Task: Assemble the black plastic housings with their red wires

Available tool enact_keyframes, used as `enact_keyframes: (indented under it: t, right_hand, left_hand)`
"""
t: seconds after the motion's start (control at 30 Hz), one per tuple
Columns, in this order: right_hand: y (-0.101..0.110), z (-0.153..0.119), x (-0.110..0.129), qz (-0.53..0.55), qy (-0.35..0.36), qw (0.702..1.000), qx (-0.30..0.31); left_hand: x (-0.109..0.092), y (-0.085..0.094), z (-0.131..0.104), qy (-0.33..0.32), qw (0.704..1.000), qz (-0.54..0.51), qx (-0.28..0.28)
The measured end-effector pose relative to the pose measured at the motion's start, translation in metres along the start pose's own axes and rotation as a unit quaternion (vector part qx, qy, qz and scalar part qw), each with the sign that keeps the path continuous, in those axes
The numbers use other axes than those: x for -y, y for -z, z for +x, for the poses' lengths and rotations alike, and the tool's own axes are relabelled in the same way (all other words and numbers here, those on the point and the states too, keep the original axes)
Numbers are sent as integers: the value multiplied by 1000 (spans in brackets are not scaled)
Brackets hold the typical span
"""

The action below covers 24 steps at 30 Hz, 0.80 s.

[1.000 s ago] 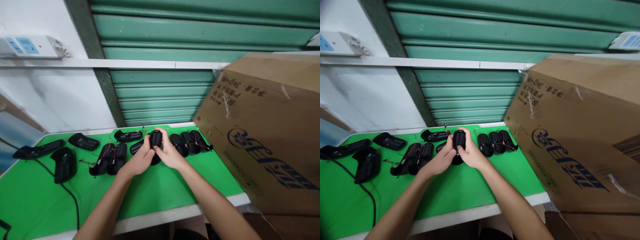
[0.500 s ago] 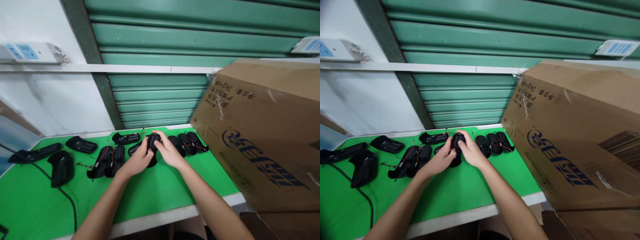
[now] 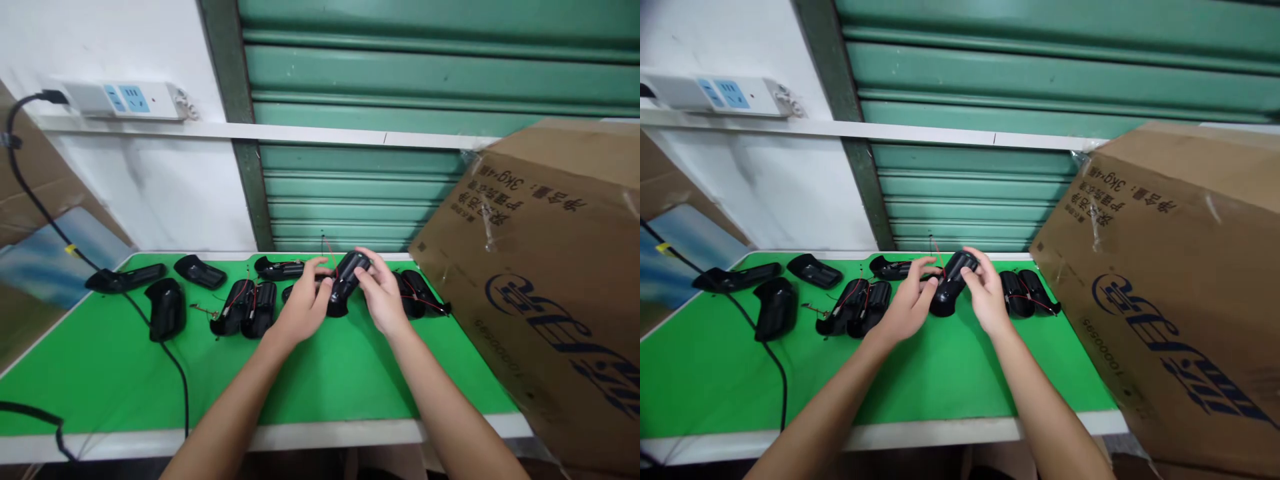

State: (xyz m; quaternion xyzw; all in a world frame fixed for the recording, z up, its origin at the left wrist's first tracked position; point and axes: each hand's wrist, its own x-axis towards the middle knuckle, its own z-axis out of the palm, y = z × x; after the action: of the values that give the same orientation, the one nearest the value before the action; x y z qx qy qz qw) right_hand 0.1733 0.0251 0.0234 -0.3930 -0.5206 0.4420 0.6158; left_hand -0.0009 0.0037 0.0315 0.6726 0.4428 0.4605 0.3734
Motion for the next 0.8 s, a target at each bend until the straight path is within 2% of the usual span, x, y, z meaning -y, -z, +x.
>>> enact_keyframes:
  t: [0.07, 0.13, 0.23, 0.3, 0.43, 0.53, 0.6, 0.7, 0.8]
  right_hand:
    - [6, 4, 1, 22, -4, 999, -49]
    - [12, 7, 1, 2, -2, 997, -72]
    - [15, 6, 0, -96, -7, 995, -27]
    - [13, 2, -2, -182, -13, 983, 33]
    - [6, -5, -5, -344, 45, 931, 109]
    - [7, -7, -5, -453, 81, 878, 131]
    - [10, -8, -5, -530, 88, 832, 135]
    - [12, -9, -4, -613, 110, 773, 123]
    - [12, -10, -3, -626, 133, 762, 100]
  left_hand:
    - [3, 5, 3, 25, 998, -17, -54]
    - [7, 13, 7, 34, 995, 0, -90]
    - [12, 25, 11, 17, 986, 122, -116]
    - [15, 29, 11, 0, 969, 228, -98]
    - [19, 26, 7, -6, 920, 391, -16]
    - [19, 22, 3, 20, 898, 440, 20]
    - [18, 21, 1, 33, 890, 454, 35]
    - [18, 21, 0, 42, 885, 461, 34]
    - [18, 23, 2, 42, 885, 463, -5]
